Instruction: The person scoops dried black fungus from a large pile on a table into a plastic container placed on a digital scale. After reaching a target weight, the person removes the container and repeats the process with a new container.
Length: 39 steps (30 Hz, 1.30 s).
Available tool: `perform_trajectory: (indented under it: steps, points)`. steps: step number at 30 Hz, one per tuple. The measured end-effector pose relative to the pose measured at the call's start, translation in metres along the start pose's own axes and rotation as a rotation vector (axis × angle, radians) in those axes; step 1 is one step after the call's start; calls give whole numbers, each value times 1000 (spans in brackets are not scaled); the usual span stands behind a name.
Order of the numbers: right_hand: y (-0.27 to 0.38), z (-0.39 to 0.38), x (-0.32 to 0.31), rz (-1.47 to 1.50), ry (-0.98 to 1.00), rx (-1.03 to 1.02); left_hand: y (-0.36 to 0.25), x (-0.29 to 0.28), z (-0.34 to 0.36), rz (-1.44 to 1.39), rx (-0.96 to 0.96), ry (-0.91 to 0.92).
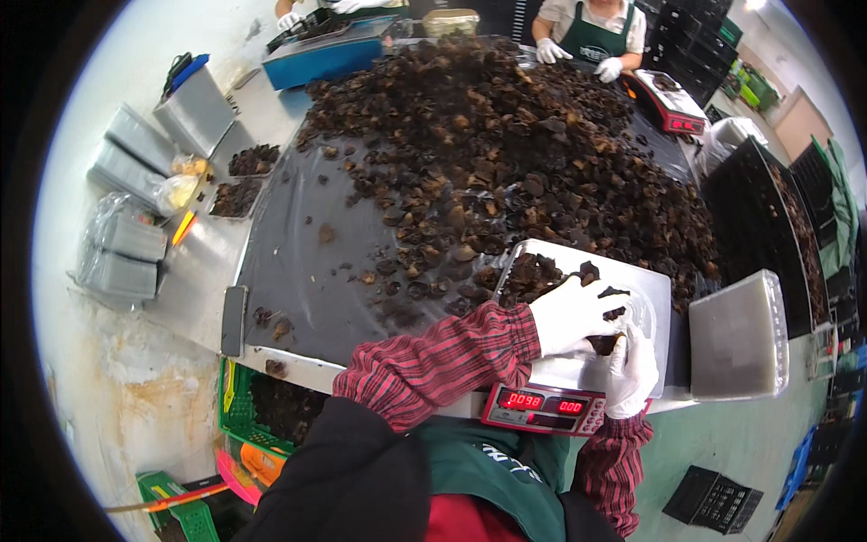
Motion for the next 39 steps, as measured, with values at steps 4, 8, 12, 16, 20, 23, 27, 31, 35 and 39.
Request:
perform_trajectory:
  steps: [4,8,12,16,20,23,27,31,35,39]
  points:
    - [-9,-7,-6,17,-67,12,9,-69,-28,-88,88,-294]
    - [-25,-18,-23,59,-112,122,129,-76,-101,158,-243,-396]
    - [-50,-38,-30,89,-157,167,240,-26,-199,45,-706,-78]
    - [-63,-50,-32,104,-165,237,228,19,-221,-29,-840,100]
    - [-63,-50,-32,125,-163,230,220,-9,-201,-134,-722,-189]
    - [-65,-53,-26,137,-175,264,217,-15,-167,-106,-750,-192]
    - [-59,-50,-22,49,-97,230,221,33,-138,-26,-663,11]
    - [-55,-49,-30,71,-92,241,246,51,-144,-209,-615,-165]
    - [-59,-52,-36,2,-141,206,242,4,-148,-424,-712,-333]
    - [-55,-49,-32,7,-103,207,154,-70,-87,-493,-566,-401]
Point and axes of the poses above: each hand's wrist, its own z-axis towards the middle knuckle, its own x-axis out of the palm, y = z × x, the point moved 10 cm from there along z, towards the middle knuckle, and after that the axes turned 12 degrees about -x, right-handed, at the moved point
